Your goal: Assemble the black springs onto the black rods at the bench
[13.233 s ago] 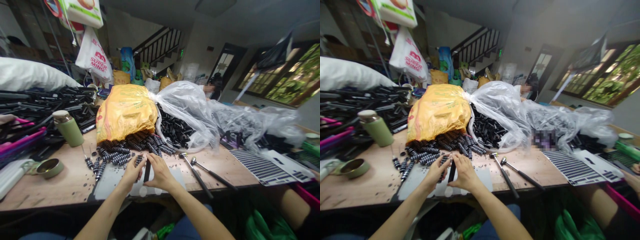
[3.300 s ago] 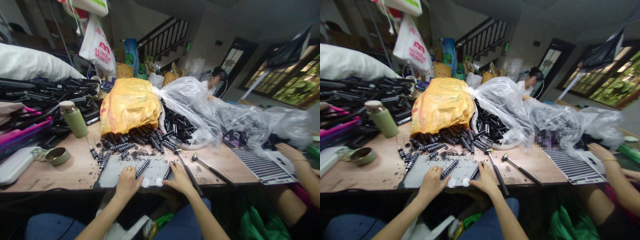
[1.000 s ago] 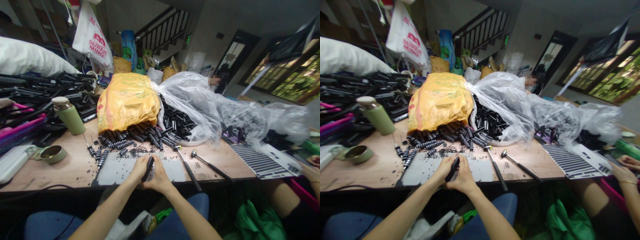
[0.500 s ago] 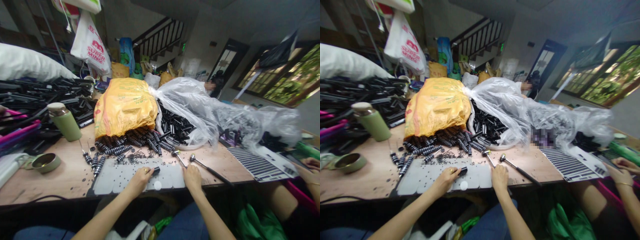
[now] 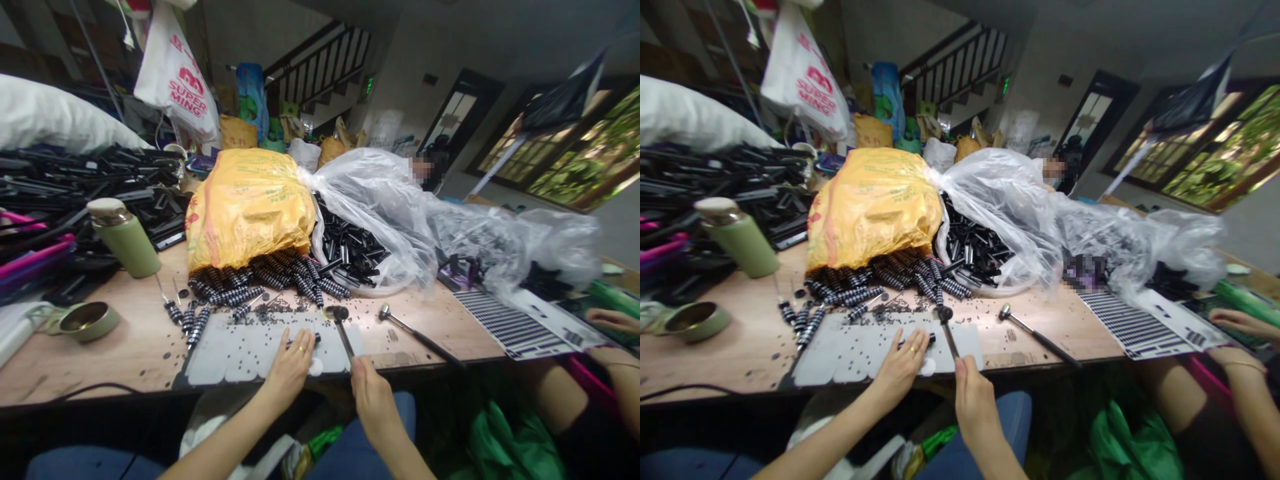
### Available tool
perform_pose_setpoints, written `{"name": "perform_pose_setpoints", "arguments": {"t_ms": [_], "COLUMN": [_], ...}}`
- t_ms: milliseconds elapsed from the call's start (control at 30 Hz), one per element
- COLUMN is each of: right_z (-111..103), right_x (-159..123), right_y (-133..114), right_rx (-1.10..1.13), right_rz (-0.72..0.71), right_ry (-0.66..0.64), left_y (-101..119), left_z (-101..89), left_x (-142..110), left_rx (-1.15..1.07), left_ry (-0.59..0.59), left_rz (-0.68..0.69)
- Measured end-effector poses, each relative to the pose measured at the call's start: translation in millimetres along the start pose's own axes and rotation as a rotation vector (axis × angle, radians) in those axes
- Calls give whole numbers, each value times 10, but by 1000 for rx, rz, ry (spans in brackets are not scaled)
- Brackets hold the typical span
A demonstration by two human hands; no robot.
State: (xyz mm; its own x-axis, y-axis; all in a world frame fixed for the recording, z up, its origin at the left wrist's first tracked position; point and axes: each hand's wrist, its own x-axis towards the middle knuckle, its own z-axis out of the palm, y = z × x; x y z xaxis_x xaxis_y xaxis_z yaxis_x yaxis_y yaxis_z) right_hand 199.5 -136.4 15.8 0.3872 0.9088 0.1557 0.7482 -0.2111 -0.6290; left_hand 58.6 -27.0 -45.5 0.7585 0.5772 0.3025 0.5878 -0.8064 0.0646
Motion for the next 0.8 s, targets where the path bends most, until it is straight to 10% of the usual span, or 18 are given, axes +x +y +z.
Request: {"name": "perform_pose_setpoints", "arguments": {"t_ms": [200,400,667,800], "right_z": [-44,388,-45,-59], "right_x": [-64,-188,729,633], "right_y": [-450,-241,-27,114], "right_rx": [204,-336,-354,-264], "right_rz": [-87,-101,66,-18], "right_ry": [-56,-280,-136,-159], "left_y": [186,166,102,133], "left_z": [135,267,-109,-261], "left_x": [-24,-104,209,-199], "left_rx": [-39,-40,-110,-209], "left_ry": [-19,35,-15,-8], "left_rz": [-7,4,-181,-89]}}
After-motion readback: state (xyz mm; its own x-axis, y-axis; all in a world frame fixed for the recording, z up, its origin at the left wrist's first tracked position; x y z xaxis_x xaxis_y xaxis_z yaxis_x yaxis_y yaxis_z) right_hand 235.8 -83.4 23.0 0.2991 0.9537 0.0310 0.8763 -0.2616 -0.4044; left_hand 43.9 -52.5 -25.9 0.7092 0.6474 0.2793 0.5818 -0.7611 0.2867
